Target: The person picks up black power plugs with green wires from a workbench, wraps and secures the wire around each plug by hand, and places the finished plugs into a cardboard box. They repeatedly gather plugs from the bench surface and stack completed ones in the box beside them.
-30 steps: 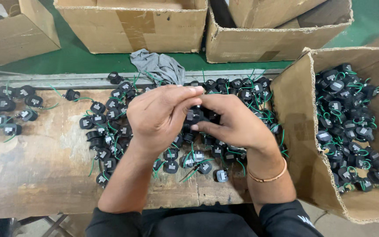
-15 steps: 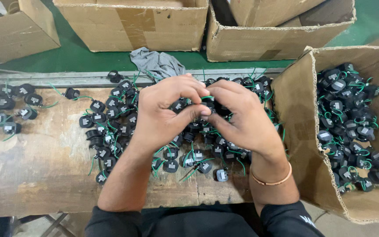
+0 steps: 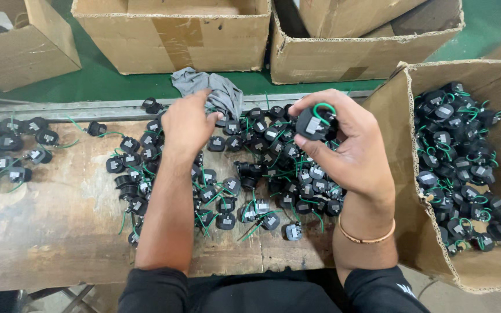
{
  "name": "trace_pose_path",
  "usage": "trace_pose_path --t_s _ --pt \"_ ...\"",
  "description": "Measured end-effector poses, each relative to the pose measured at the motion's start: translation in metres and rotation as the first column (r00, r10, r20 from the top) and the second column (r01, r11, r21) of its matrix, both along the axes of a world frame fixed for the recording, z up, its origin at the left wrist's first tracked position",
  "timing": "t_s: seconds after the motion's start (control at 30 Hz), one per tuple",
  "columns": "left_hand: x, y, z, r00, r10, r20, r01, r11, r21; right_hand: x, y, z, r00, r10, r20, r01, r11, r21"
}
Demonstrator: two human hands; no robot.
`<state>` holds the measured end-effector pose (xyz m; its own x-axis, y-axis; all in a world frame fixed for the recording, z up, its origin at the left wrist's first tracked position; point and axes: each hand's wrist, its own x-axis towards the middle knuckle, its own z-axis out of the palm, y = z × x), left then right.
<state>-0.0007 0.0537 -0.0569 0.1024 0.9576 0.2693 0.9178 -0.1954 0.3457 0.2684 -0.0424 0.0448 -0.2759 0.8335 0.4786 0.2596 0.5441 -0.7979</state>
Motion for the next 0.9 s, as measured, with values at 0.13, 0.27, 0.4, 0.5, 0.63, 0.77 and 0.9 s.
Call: trace_pose_path --t_s 0.13,0.27,0.4,0.5,0.63,0.77,0.9 --pt "-0.001 0.014 -0.034 0.996 -0.015 -0.089 0.015 1.000 -0.009 0.008 -0.001 -0.005 0.988 0.000 -0.156 -0.015 0.996 -0.090" --pt "-0.007 0.020 -0.043 0.991 0.069 -0.114 -0.085 0.986 -0.146 0.012 -0.004 -0.007 0.984 0.005 -0.177 -0.018 0.997 -0.076" --pt "-0.016 0.017 -0.029 0.997 0.070 -0.030 -0.073 0.991 -0.114 0.014 -0.006 -0.006 0.987 -0.008 -0.160 -0.005 0.997 -0.077" --pt "-0.017 0.007 -0.012 0.999 -0.045 -0.001 0.045 0.996 -0.072 0.015 -0.007 -0.004 0.986 -0.005 -0.166 -0.006 0.998 -0.067" --pt "-0.016 -0.011 0.017 0.974 -0.226 0.019 0.227 0.972 -0.065 0.017 -0.009 -0.004 0.985 -0.021 -0.171 0.008 0.997 -0.075" --pt "-0.015 -0.030 0.042 0.914 -0.392 0.102 0.401 0.912 -0.089 0.017 -0.007 -0.003 0.984 -0.017 -0.179 -0.001 0.995 -0.097" --pt "0.000 -0.040 0.053 0.833 -0.527 0.168 0.536 0.844 -0.016 0.013 -0.006 -0.001 0.985 -0.008 -0.171 -0.007 0.996 -0.088"
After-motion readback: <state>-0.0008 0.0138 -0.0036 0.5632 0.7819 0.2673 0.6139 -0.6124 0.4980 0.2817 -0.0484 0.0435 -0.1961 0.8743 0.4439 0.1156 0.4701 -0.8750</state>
